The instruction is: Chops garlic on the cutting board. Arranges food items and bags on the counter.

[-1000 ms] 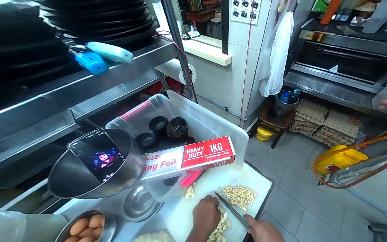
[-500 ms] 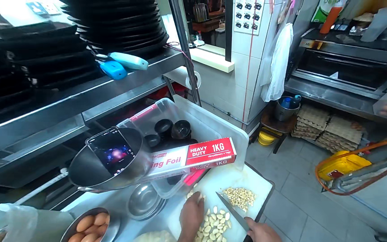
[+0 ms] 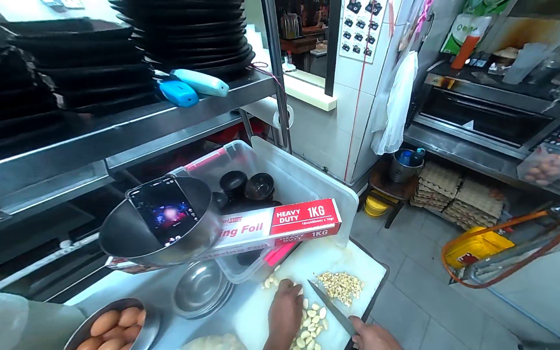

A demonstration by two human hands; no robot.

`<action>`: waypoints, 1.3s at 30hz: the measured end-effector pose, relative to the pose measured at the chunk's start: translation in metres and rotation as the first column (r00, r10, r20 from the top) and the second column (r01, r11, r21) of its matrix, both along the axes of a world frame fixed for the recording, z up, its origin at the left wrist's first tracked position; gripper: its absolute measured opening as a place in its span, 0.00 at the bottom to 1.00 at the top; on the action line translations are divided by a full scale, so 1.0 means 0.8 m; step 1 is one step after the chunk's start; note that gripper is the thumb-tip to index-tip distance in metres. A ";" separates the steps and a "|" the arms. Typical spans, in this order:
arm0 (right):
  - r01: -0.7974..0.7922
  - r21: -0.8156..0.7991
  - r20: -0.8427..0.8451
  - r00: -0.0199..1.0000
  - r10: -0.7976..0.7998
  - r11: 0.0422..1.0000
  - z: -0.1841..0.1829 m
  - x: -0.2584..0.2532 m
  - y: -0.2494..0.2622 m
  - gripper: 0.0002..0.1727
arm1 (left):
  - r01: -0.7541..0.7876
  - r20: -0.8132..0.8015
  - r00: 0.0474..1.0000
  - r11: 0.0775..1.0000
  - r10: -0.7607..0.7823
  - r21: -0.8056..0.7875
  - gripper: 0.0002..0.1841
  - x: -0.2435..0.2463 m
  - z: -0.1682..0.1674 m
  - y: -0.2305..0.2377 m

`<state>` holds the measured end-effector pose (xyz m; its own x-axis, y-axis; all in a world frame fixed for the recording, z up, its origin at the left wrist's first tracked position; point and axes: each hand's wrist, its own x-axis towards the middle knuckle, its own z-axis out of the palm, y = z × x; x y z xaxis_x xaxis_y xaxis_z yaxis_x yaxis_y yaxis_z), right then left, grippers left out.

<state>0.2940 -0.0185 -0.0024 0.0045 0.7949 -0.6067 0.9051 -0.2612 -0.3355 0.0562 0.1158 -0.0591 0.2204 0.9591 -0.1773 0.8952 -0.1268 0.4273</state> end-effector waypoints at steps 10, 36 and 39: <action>-0.062 0.079 0.112 0.992 0.053 0.995 0.033 0.004 -0.004 0.27 | 0.092 0.056 0.994 0.996 -0.093 0.015 0.10 0.014 -0.002 0.012; 0.029 -0.006 0.043 0.999 -0.029 1.000 0.028 0.013 -0.002 0.26 | 0.230 -0.015 0.973 0.967 -0.229 0.114 0.16 0.001 0.000 0.037; 0.002 0.011 0.048 0.999 -0.003 1.000 0.030 0.012 -0.002 0.27 | 0.299 -0.036 0.954 0.953 -0.298 0.043 0.14 0.008 0.003 0.043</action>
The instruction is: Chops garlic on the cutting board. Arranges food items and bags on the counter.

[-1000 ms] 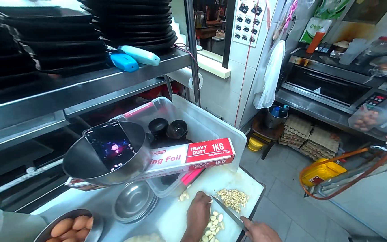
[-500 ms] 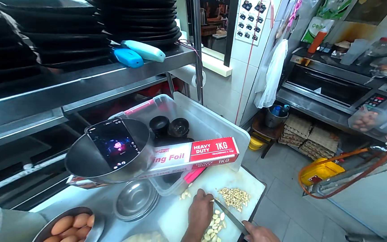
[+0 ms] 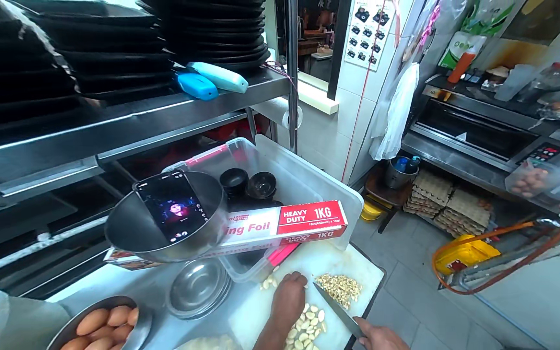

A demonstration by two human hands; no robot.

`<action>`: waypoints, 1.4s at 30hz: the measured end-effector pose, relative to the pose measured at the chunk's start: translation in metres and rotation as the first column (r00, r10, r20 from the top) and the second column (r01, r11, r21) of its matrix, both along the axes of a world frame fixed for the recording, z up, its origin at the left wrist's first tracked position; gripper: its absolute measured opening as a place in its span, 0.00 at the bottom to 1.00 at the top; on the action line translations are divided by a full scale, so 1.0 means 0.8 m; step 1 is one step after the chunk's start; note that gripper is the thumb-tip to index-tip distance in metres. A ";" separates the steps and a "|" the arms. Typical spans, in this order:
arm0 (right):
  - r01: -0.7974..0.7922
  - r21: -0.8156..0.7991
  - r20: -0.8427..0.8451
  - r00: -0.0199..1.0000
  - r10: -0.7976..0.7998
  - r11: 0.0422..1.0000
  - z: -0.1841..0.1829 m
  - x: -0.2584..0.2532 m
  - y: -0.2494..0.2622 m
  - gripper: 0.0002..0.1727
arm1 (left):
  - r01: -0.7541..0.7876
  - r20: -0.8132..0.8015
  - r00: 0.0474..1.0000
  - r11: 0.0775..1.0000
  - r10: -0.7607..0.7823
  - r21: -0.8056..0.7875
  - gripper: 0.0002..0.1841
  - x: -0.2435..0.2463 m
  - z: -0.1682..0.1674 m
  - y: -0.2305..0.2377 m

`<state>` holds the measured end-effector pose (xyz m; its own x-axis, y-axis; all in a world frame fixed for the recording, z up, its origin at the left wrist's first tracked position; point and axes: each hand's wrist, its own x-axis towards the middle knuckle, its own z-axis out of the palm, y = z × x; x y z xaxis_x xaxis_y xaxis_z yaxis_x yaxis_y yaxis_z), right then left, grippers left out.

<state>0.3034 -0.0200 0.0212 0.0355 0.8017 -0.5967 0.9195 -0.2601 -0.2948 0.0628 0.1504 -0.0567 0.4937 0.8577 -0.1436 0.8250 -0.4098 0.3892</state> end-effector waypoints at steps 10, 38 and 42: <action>-0.052 0.013 0.034 0.998 0.052 0.999 -0.007 -0.012 0.009 0.26 | -0.019 -0.045 0.999 0.992 0.013 -0.126 0.14 0.016 0.011 -0.018; -0.093 0.049 0.082 0.993 0.088 0.995 0.008 -0.013 0.007 0.27 | -0.249 -0.002 0.968 0.957 0.251 -0.148 0.13 0.002 0.002 -0.027; -0.087 0.028 0.048 0.995 0.085 0.996 0.000 -0.014 0.007 0.27 | -0.211 -0.032 0.977 0.964 0.209 -0.162 0.13 0.001 0.005 -0.021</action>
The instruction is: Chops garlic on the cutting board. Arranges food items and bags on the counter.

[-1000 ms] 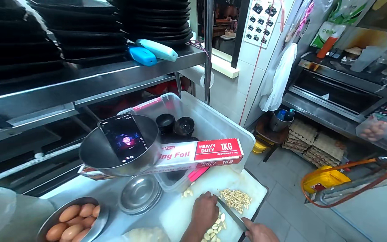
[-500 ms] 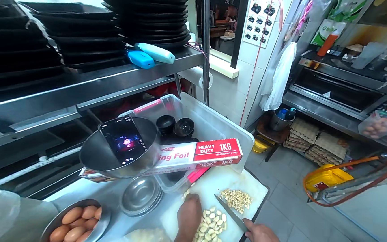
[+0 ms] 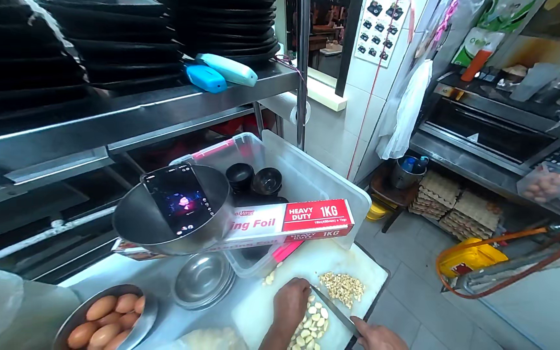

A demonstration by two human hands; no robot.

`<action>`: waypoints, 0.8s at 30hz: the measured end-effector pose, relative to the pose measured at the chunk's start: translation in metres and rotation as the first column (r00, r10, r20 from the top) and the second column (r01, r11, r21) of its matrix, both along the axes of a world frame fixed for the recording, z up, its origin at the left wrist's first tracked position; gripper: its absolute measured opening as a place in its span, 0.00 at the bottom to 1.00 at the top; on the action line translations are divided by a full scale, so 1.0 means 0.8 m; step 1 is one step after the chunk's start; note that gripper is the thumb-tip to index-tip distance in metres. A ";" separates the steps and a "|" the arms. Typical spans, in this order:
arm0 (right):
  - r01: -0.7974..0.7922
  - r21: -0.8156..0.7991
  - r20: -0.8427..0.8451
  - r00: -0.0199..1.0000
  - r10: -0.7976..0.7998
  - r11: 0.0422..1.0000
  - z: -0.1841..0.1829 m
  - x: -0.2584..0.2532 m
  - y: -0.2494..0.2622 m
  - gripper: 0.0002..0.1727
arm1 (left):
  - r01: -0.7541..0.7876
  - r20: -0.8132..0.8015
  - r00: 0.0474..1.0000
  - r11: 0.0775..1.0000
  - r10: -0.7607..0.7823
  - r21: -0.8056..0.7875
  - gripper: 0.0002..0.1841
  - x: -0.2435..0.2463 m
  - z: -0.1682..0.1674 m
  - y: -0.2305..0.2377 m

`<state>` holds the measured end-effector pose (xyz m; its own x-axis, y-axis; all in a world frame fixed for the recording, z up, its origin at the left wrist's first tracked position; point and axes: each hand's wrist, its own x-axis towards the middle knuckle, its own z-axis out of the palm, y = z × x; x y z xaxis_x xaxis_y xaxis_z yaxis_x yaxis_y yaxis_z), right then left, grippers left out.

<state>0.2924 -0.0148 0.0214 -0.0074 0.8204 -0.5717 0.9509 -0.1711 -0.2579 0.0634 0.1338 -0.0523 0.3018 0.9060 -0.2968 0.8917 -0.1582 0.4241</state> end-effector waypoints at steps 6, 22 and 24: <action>-0.013 -0.029 0.022 1.000 0.014 0.999 0.004 0.007 0.016 0.27 | 0.008 -0.045 0.999 1.000 -0.009 -0.020 0.13 0.005 0.007 0.003; -0.019 -0.006 0.015 1.000 0.019 1.000 -0.010 0.028 0.019 0.24 | -0.108 -0.119 0.989 0.985 0.093 -0.133 0.16 -0.011 0.034 -0.006; -0.012 0.022 -0.007 1.000 0.012 1.000 -0.014 0.030 0.014 0.24 | -0.245 -0.143 0.960 0.969 0.240 -0.019 0.20 -0.024 0.044 -0.002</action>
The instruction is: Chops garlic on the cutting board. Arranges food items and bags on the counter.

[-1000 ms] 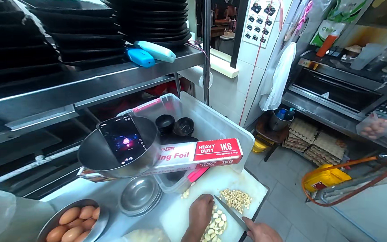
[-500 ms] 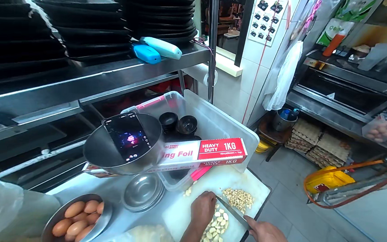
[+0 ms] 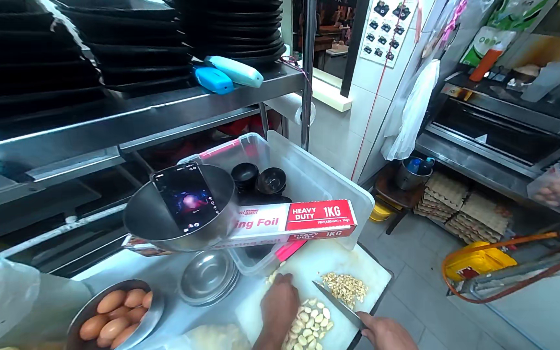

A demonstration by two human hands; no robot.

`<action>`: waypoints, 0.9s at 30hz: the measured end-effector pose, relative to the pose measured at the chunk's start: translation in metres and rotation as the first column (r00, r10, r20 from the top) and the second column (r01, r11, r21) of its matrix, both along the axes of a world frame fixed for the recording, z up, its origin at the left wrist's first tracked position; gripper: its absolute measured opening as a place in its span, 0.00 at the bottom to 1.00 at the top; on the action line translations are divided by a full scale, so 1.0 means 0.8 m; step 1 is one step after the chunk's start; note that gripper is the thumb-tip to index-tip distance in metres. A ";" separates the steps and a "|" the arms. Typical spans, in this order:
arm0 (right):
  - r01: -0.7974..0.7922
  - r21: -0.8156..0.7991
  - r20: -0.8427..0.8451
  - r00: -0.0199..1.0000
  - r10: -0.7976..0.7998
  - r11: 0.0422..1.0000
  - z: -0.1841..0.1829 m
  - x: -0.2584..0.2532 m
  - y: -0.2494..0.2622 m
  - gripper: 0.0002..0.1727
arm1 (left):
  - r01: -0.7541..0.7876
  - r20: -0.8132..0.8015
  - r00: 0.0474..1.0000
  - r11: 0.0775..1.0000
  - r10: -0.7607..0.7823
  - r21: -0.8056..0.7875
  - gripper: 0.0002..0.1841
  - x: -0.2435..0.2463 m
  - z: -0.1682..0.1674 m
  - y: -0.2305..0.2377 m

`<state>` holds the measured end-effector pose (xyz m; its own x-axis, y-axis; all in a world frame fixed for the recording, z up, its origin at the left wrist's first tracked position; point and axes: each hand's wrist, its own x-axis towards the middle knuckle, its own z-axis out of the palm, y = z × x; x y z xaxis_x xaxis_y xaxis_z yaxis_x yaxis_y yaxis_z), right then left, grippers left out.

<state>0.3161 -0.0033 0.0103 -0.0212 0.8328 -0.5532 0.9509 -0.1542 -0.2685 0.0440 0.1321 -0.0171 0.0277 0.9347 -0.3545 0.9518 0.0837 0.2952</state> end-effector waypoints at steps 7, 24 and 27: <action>0.030 -0.025 -0.057 0.998 -0.032 0.999 -0.010 -0.004 -0.009 0.24 | -0.110 -0.163 0.979 0.991 0.121 0.077 0.22 -0.015 -0.012 0.011; 0.009 0.017 0.018 1.000 -0.009 1.000 0.009 -0.017 -0.016 0.25 | 0.127 0.140 0.982 0.992 -0.126 -0.003 0.14 0.048 -0.038 -0.006; 0.020 -0.003 0.032 0.999 -0.020 1.000 0.002 -0.019 -0.004 0.24 | 0.170 0.099 0.982 0.984 -0.164 -0.055 0.14 0.049 -0.030 -0.003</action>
<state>0.3009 -0.0068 0.0120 0.0136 0.8311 -0.5560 0.9556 -0.1744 -0.2373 0.0832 0.1297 -0.0409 0.2171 0.8899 -0.4012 0.9223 -0.0524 0.3830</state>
